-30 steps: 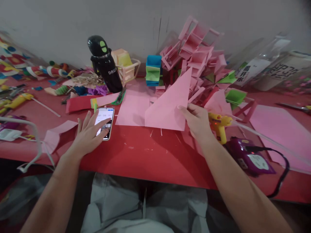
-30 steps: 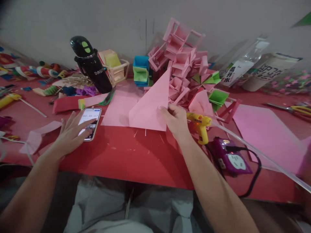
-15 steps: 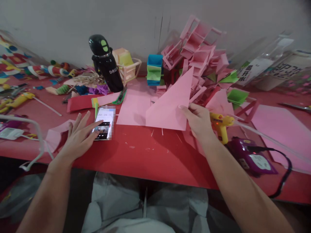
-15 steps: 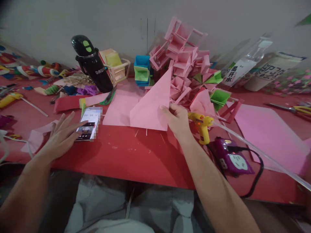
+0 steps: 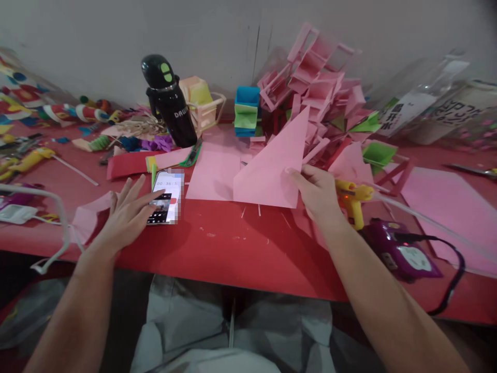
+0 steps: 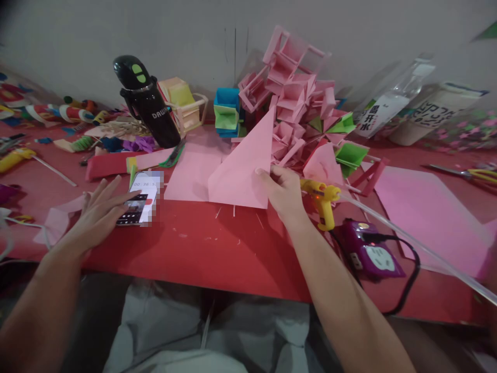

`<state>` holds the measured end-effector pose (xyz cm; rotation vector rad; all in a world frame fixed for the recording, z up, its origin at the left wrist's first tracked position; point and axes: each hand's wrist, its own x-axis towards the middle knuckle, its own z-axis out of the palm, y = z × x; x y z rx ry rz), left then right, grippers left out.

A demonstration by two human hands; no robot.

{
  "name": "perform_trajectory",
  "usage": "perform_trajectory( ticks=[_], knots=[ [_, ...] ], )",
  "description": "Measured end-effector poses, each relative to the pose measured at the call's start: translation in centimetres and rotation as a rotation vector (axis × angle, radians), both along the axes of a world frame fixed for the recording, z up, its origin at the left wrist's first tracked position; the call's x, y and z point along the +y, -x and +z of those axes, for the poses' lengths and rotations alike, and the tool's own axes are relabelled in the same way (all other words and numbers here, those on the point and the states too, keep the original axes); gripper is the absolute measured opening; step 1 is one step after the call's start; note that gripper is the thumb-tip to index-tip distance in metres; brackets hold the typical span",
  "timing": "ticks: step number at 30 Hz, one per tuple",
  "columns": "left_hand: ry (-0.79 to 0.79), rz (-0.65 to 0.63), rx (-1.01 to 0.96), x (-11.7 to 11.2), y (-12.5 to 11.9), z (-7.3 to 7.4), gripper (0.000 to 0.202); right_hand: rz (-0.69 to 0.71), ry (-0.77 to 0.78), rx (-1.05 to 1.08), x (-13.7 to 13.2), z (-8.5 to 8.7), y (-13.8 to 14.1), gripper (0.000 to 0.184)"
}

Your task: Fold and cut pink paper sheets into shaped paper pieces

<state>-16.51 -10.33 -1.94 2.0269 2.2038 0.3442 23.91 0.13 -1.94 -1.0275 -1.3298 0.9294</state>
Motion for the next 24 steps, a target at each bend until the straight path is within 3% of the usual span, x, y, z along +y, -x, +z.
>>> perform_trajectory(
  ticks=[6, 10, 15, 19, 21, 24],
  knots=[
    [-0.039, -0.005, -0.022, -0.2, 0.2, -0.1, 0.053, -0.013, -0.007, -0.039, 0.1, -0.1, 0.0, 0.024],
    [-0.153, -0.060, -0.106, 0.4, -1.1, 0.9, 0.052, -0.015, -0.009, -0.036, 0.0, 0.0, 0.1, 0.027],
    [-0.333, -0.278, -0.435, 4.2, -8.0, 3.2, 0.051, 0.078, 0.066, -0.043, -0.4, 0.3, 0.2, 0.030],
    [-0.117, -0.351, -0.872, 8.9, -14.8, 4.2, 0.050, 0.250, 0.209, -0.038, -1.0, 0.8, 0.2, 0.033],
    [0.019, -0.434, -0.939, 10.6, -17.0, 4.3, 0.042, 0.304, 0.265, -0.030, -1.1, 0.9, 0.3, 0.035],
    [-0.011, -0.496, -0.979, 11.5, -18.6, 3.8, 0.027, 0.298, 0.304, -0.017, -1.0, 1.0, 0.4, 0.037]
  ],
)
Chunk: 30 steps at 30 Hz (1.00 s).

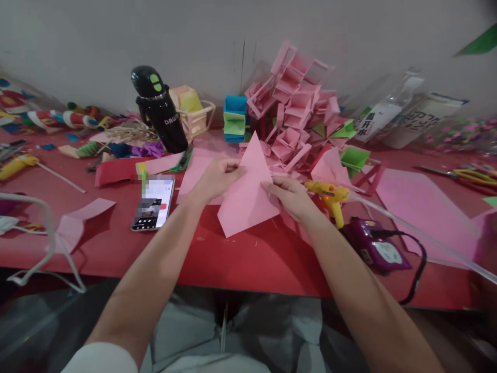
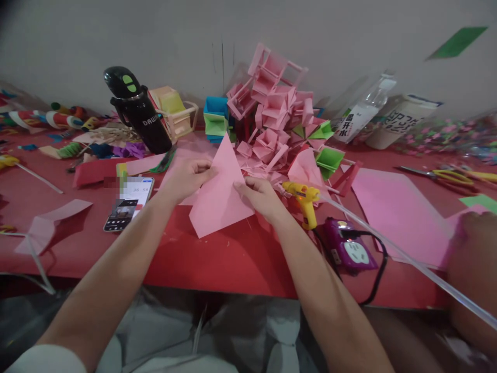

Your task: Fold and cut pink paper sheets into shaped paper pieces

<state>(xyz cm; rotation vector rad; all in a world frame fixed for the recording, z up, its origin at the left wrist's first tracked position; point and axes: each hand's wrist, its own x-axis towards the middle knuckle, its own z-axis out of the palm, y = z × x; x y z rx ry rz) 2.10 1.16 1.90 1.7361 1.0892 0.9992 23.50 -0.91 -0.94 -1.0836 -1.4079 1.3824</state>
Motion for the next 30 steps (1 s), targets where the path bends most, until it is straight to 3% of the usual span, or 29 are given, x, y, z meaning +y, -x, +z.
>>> perform_trajectory(
  ticks=[3, 6, 11, 15, 22, 25, 27, 30],
  knots=[
    [-0.001, 0.085, -0.005, -0.4, -0.5, -0.7, 0.022, -0.035, -0.021, -0.038, 0.1, 0.0, 0.1, 0.037],
    [0.031, 0.040, 0.030, -0.9, -0.7, -1.4, 0.026, -0.080, -0.079, -0.100, 0.2, -0.1, 0.1, 0.038],
    [0.031, -0.001, 0.083, -0.9, -1.1, -2.1, 0.043, -0.325, -0.185, -0.024, 0.9, -0.7, -0.3, 0.037],
    [-0.036, 0.041, 0.138, -1.0, -0.6, -2.1, 0.046, -0.261, -0.169, 0.079, 1.2, -0.7, -0.5, 0.033],
    [-0.112, -0.096, 0.208, -0.6, 1.4, -1.9, 0.029, -0.402, -0.276, 0.012, 0.8, 0.1, -0.5, 0.035],
    [-0.228, 0.075, 0.196, -1.0, 1.7, -1.3, 0.021, -0.295, -0.348, 0.137, 0.7, 0.6, -0.6, 0.019],
    [-0.371, 0.224, 0.134, -1.3, 1.7, -0.9, 0.021, -0.276, -0.360, 0.237, 0.7, 1.0, -0.7, 0.017],
    [-0.592, 0.328, 0.030, -1.5, 1.7, -0.5, 0.022, -0.345, -0.121, 0.367, 0.7, 1.5, -0.7, 0.031]
  ],
)
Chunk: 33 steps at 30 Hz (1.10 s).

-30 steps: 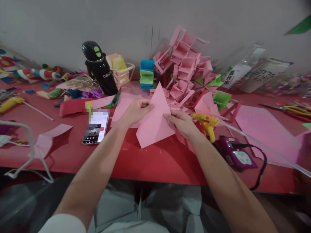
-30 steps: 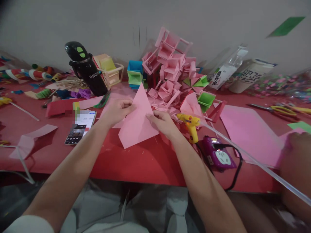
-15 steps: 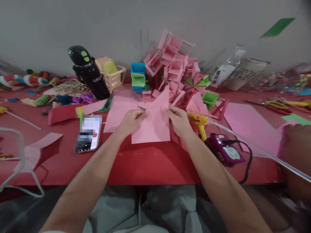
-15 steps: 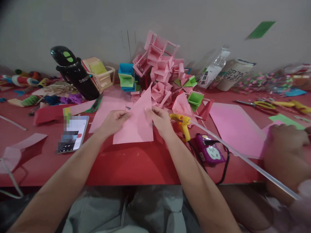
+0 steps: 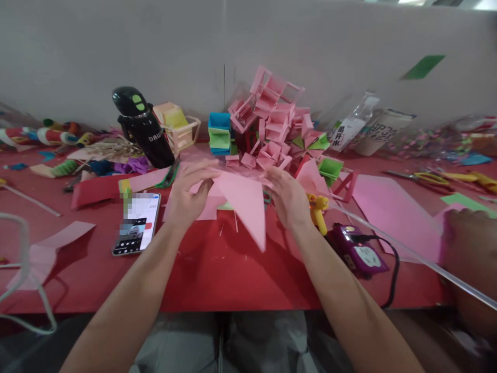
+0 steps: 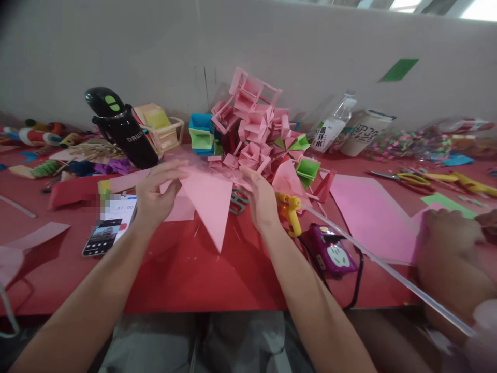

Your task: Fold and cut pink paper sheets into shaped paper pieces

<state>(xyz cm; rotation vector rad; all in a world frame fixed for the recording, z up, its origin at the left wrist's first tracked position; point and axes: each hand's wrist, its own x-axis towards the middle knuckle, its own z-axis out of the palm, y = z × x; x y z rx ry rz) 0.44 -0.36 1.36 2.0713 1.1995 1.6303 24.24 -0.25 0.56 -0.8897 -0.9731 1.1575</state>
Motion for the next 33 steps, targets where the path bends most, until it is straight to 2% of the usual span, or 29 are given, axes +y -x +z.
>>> perform_trajectory(
  ticks=[2, 4, 6, 9, 10, 12, 14, 18, 21, 26, 30, 33],
  knots=[
    [-0.068, -0.018, -0.037, 0.1, -0.1, -0.2, 0.024, 0.097, 0.205, 0.057, -0.2, 0.2, 0.2, 0.043],
    [-0.010, -0.091, -0.105, 0.4, -0.2, -0.6, 0.024, 0.242, 0.280, 0.043, -0.4, 0.1, 0.5, 0.045],
    [0.158, -0.210, -0.247, 0.5, -0.5, -0.9, 0.020, 0.278, 0.189, 0.010, -0.6, -0.1, 0.9, 0.046],
    [0.498, -0.369, -0.560, 0.4, -1.1, -1.0, 0.028, 0.179, 0.033, -0.051, -0.6, -0.6, 1.1, 0.049],
    [0.597, -0.391, -0.637, 0.4, -1.3, -0.9, 0.036, 0.158, 0.010, -0.084, -0.5, -0.7, 1.1, 0.048],
    [0.705, -0.352, -0.717, 0.3, -1.6, -0.8, 0.052, 0.150, -0.022, -0.157, -0.5, -0.9, 0.9, 0.049],
    [0.703, -0.286, -0.722, 0.3, -1.7, -0.8, 0.053, 0.180, -0.043, -0.201, -0.4, -1.0, 0.9, 0.051],
    [0.585, -0.235, -0.687, 0.9, -1.2, -1.4, 0.027, 0.259, -0.020, -0.208, -0.3, -1.4, 0.8, 0.042],
    [0.561, -0.210, -0.636, 1.2, -0.6, -1.3, 0.024, 0.226, -0.030, -0.227, -0.1, -1.5, 0.6, 0.032],
    [0.619, -0.335, -0.583, 1.1, 0.6, -0.3, 0.031, 0.242, -0.011, -0.210, -0.2, -0.8, -0.4, 0.020],
    [0.666, -0.378, -0.583, 0.9, 1.3, 0.1, 0.021, 0.242, -0.040, -0.197, -0.3, -0.5, -1.1, 0.010],
    [0.685, -0.422, -0.563, 0.9, 1.9, 0.4, 0.015, 0.251, -0.027, -0.186, -0.2, -0.6, -1.4, 0.016]
  ],
)
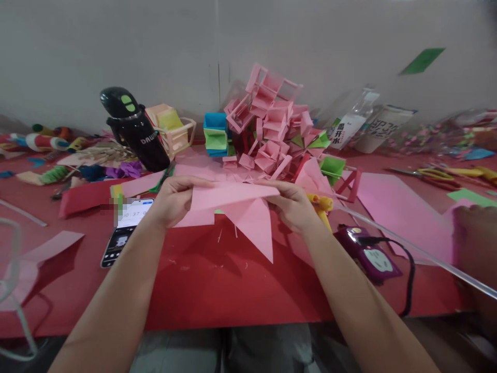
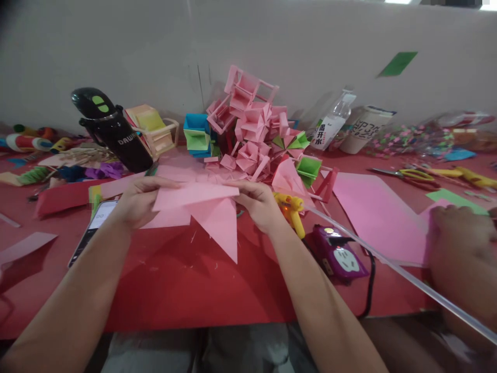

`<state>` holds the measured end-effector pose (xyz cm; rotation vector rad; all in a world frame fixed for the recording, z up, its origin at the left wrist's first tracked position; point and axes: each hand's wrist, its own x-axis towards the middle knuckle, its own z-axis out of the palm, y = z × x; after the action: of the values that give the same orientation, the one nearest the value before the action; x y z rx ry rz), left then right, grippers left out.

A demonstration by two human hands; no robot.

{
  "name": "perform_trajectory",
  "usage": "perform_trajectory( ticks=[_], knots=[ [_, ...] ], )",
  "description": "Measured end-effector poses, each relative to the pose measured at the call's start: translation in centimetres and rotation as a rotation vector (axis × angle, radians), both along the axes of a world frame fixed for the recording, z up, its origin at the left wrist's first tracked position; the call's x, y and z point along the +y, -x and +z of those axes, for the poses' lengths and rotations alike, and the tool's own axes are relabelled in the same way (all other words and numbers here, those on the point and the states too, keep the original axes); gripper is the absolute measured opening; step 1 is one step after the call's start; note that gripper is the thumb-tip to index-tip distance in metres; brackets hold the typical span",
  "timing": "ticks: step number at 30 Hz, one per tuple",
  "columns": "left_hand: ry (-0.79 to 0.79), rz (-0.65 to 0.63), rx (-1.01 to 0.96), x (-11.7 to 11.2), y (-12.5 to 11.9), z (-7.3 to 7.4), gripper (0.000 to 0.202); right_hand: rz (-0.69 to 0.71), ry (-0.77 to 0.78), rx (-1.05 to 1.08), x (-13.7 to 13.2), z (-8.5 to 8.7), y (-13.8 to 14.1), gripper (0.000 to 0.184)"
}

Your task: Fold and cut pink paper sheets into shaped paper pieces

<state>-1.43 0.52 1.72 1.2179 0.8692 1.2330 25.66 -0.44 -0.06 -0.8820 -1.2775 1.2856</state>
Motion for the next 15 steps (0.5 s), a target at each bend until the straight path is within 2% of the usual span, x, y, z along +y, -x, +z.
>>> perform_trajectory(
  ticks=[2, 4, 6, 7, 9, 10, 13, 15],
  knots=[
    [-0.032, -0.089, 0.017, -0.1, 0.3, 0.4, 0.012, 0.006, -0.014, -0.027, 0.1, 0.0, -0.1, 0.019],
    [-0.030, -0.241, 0.064, -0.3, 0.4, 0.8, 0.019, -0.028, -0.067, -0.100, 0.1, 0.2, -0.2, 0.015],
    [0.056, -0.357, 0.140, -0.6, 0.2, 1.0, 0.030, -0.041, -0.138, -0.215, -0.1, 0.5, -0.1, 0.014],
    [0.094, -0.334, 0.183, -0.8, -0.1, 1.1, 0.035, -0.024, -0.177, -0.273, -0.3, 0.7, 0.1, 0.015],
    [0.155, -0.270, 0.319, -1.3, -0.9, 1.0, 0.027, 0.061, -0.236, -0.372, -0.6, 1.1, 0.6, 0.019],
    [0.142, -0.293, 0.384, -1.5, -1.4, 0.9, 0.024, 0.091, -0.257, -0.393, -0.8, 1.2, 0.9, 0.021],
    [0.091, -0.408, 0.418, -1.9, -2.6, 0.5, 0.043, 0.096, -0.292, -0.415, -0.8, 1.8, 1.6, 0.025],
    [0.075, -0.387, 0.384, -1.9, -3.1, 0.2, 0.039, 0.054, -0.258, -0.429, -0.4, 2.4, 1.6, 0.027]
  ],
)
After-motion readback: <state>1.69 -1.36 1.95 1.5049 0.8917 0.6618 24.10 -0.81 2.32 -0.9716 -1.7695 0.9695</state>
